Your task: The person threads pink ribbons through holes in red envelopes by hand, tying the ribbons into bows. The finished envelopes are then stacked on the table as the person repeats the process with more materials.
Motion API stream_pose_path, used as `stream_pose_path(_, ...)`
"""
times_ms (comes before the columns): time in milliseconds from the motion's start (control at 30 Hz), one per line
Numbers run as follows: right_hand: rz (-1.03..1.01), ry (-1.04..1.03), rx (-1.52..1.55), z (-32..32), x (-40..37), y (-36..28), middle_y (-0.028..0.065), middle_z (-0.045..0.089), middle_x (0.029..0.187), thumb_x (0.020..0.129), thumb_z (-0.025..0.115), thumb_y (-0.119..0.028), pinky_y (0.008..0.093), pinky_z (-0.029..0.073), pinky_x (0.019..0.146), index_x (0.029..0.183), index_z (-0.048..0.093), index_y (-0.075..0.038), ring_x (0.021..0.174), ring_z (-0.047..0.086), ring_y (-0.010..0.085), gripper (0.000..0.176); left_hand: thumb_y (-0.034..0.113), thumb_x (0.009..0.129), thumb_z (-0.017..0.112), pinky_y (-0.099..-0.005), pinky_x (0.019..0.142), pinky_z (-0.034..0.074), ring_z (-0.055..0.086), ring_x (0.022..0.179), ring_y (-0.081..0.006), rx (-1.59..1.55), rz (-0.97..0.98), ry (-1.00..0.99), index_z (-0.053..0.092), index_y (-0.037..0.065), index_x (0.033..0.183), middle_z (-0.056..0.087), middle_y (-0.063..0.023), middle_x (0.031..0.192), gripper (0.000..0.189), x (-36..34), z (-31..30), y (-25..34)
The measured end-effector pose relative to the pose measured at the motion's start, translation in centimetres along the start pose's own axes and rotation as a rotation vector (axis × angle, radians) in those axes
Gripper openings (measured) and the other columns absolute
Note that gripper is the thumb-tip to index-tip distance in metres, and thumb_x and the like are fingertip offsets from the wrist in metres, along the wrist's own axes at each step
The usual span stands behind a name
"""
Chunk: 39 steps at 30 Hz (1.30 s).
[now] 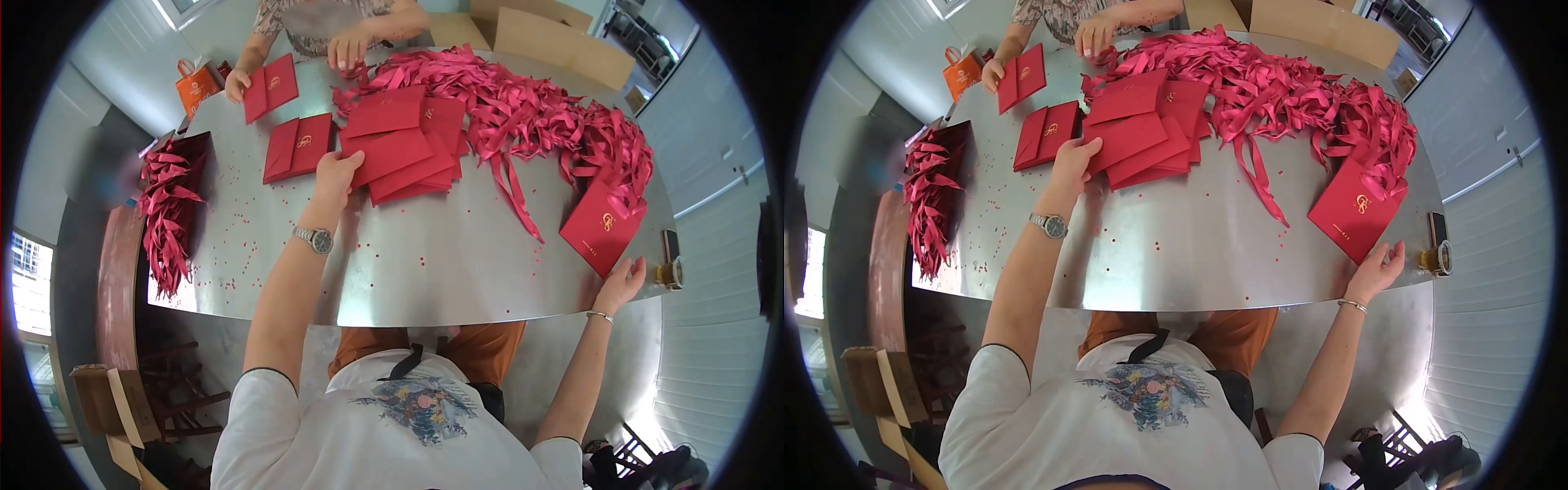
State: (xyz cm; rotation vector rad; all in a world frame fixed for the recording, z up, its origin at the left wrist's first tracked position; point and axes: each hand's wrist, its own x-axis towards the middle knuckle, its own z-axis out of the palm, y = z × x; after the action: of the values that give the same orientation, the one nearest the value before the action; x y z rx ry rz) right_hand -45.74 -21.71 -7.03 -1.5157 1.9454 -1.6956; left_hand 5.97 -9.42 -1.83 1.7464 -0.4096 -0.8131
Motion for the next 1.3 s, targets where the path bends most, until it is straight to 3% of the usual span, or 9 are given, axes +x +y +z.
stream_pose_path(233,-0.297,0.090,-0.022,0.3,-1.3,-4.3,0.0103,0.053,0.127,0.092,0.056,-0.006,0.0307,0.042,0.095,0.128,0.051,-0.001,0.111,0.051,0.0200,0.037,0.020,0.090,0.064,-0.0377,0.087,0.053,0.063,0.098,-0.0244,-0.309,-0.039,-0.099,0.051,-0.006,0.120,0.063,-0.0135,0.108,0.042,-1.0,-0.1,0.2)
stream_pose_path(467,-0.177,-0.713,0.570,11.8,-7.5,-22.5,0.0054,0.062,0.106,0.092,0.058,-0.008,0.0260,0.047,0.082,0.115,0.060,-0.001,0.094,0.058,0.0130,0.025,0.025,0.092,0.060,-0.0357,0.080,0.053,0.064,0.094,-0.0235,-0.398,0.019,-0.185,0.054,-0.005,0.119,0.063,-0.0126,0.109,0.041,3.1,-0.2,-2.2)
stream_pose_path(600,-0.393,-0.876,0.087,23.9,-9.9,-28.3,0.0227,0.066,0.095,0.090,0.049,-0.038,0.0450,0.049,0.085,0.105,0.061,0.000,0.095,0.063,0.0399,0.042,0.019,0.086,0.068,-0.0331,0.070,0.053,0.063,0.089,-0.0205,-0.224,0.046,-0.051,0.052,-0.007,0.121,0.064,-0.0134,0.105,0.046,-0.3,0.0,-0.4)
stream_pose_path(767,-0.257,-1.087,-0.351,30.5,-12.8,-32.3,0.0251,0.063,0.115,0.081,0.062,-0.042,0.0453,0.048,0.093,0.121,0.051,0.003,0.109,0.061,0.0389,0.061,0.008,0.086,0.066,-0.0319,0.075,0.054,0.064,0.094,-0.0209,-0.216,0.012,-0.032,0.046,-0.004,0.129,0.063,-0.0125,0.111,0.049,-0.2,0.2,-0.9)
stream_pose_path(867,-0.221,-1.151,-0.288,29.8,-13.2,-32.4,0.0244,0.061,0.119,0.075,0.071,-0.032,0.0425,0.047,0.094,0.124,0.050,0.001,0.114,0.059,0.0350,0.063,-0.003,0.083,0.064,-0.0313,0.090,0.051,0.062,0.101,-0.0230,-0.261,0.139,-0.016,0.039,-0.010,0.134,0.061,-0.0173,0.117,0.057,-1.1,0.1,-0.5)
stream_pose_path(933,-0.283,-0.926,0.236,29.0,-13.2,-31.3,0.0232,0.061,0.118,0.072,0.073,-0.031,0.0416,0.048,0.093,0.129,0.048,0.001,0.110,0.060,0.0333,0.070,-0.002,0.083,0.065,-0.0312,0.087,0.051,0.062,0.101,-0.0221,-0.291,0.217,0.023,0.041,-0.008,0.133,0.060,-0.0173,0.118,0.056,-1.2,0.3,-1.5)
stream_pose_path(1033,-0.088,-1.030,0.820,24.5,-12.4,-30.8,0.0108,0.063,0.110,0.078,0.068,-0.005,0.0304,0.049,0.089,0.133,0.043,0.001,0.101,0.061,0.0194,0.060,-0.001,0.083,0.064,-0.0300,0.085,0.051,0.058,0.107,-0.0200,-0.335,0.364,0.009,0.044,-0.005,0.133,0.059,-0.0163,0.117,0.054,-3.5,0.0,-1.3)
stream_pose_path(1233,-0.072,-1.081,0.783,15.6,-14.0,-23.2,0.0082,0.054,0.126,0.084,0.058,0.008,0.0313,0.044,0.099,0.140,0.037,0.001,0.117,0.053,0.0172,0.061,0.006,0.076,0.068,-0.0410,0.098,0.042,0.051,0.109,-0.0384,0.355,0.440,-0.125,0.043,-0.001,0.134,0.053,-0.0241,0.122,0.063,-9.5,-0.9,-3.6)
stream_pose_path(1300,-0.050,-1.061,0.686,14.3,-15.1,-20.6,0.0101,0.051,0.133,0.084,0.058,0.008,0.0307,0.042,0.101,0.142,0.035,0.001,0.122,0.050,0.0177,0.062,0.004,0.076,0.067,-0.0434,0.100,0.039,0.047,0.115,-0.0407,0.630,0.749,-0.051,0.039,-0.005,0.135,0.050,-0.0251,0.125,0.066,-10.5,-0.8,-5.8)
